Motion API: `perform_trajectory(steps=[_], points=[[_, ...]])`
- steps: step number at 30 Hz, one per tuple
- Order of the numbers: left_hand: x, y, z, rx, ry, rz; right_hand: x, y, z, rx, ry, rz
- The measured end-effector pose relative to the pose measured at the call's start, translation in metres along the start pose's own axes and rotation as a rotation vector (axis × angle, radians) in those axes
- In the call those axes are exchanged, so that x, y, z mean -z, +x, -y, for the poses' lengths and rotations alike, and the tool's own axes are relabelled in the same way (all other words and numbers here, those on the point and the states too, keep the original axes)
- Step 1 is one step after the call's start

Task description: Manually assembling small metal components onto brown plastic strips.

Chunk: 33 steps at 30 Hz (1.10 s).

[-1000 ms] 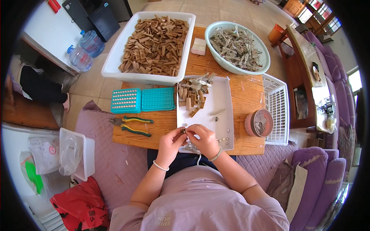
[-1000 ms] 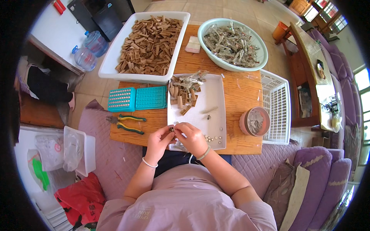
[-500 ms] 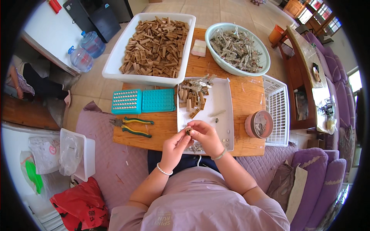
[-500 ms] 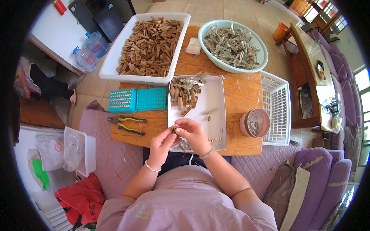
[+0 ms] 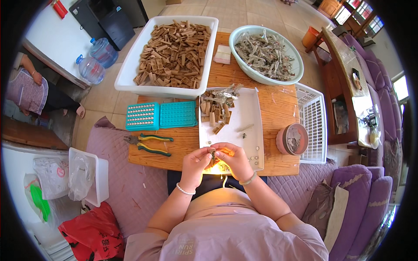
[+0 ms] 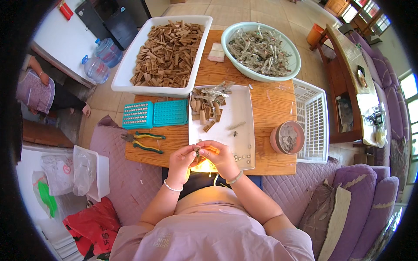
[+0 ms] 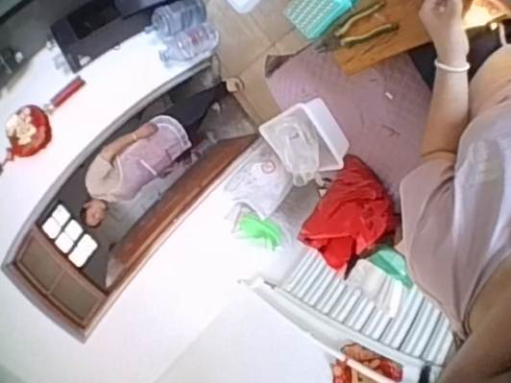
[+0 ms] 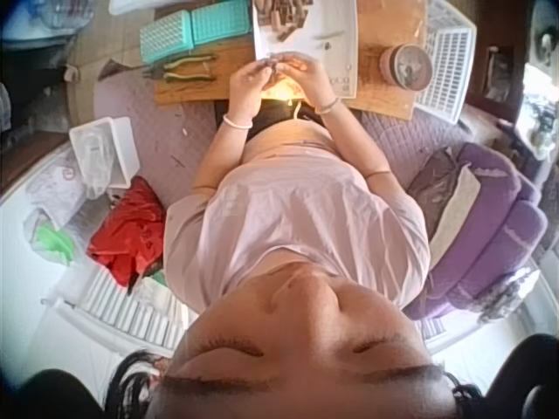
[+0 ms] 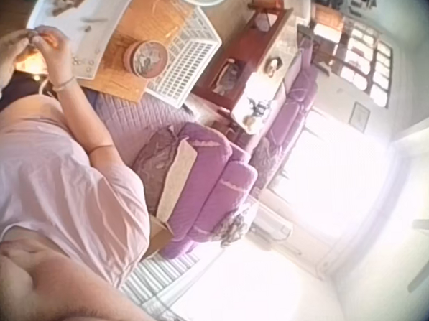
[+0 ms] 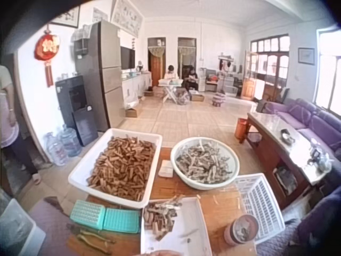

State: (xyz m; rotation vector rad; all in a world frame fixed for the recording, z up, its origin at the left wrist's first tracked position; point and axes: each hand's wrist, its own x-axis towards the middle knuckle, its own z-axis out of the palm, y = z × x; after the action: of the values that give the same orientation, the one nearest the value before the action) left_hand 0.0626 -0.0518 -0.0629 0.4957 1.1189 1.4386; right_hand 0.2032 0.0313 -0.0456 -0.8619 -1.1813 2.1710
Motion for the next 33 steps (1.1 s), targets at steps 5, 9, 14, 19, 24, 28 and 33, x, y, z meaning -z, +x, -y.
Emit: perform_trajectory(steps=[5, 9, 14, 19, 24, 28, 33], points=[[-0.001, 0.002, 0.001, 0.035, -0.090, 0.001, -0.002, -0.001, 0.000, 0.041, -0.077, -0.032], [-0.002, 0.002, 0.001, 0.045, -0.158, 0.009, -0.002, -0.001, 0.001, 0.060, -0.099, -0.046], [-0.004, 0.001, -0.001, 0.022, -0.113, 0.001, -0.005, -0.002, 0.002, 0.097, -0.118, -0.050], [-0.012, -0.004, -0.012, 0.040, -0.173, 0.034, -0.007, -0.008, 0.011, 0.076, -0.096, -0.044], [-0.015, -0.004, -0.021, 0.031, -0.153, 0.089, -0.008, -0.006, 0.020, 0.126, -0.147, -0.057], [-0.012, -0.002, -0.021, -0.009, -0.307, 0.101, -0.018, -0.009, 0.034, -0.001, 0.042, -0.087], [-0.011, -0.002, -0.025, -0.033, -0.345, 0.056, -0.021, -0.022, 0.031, -0.062, -0.219, 0.029]])
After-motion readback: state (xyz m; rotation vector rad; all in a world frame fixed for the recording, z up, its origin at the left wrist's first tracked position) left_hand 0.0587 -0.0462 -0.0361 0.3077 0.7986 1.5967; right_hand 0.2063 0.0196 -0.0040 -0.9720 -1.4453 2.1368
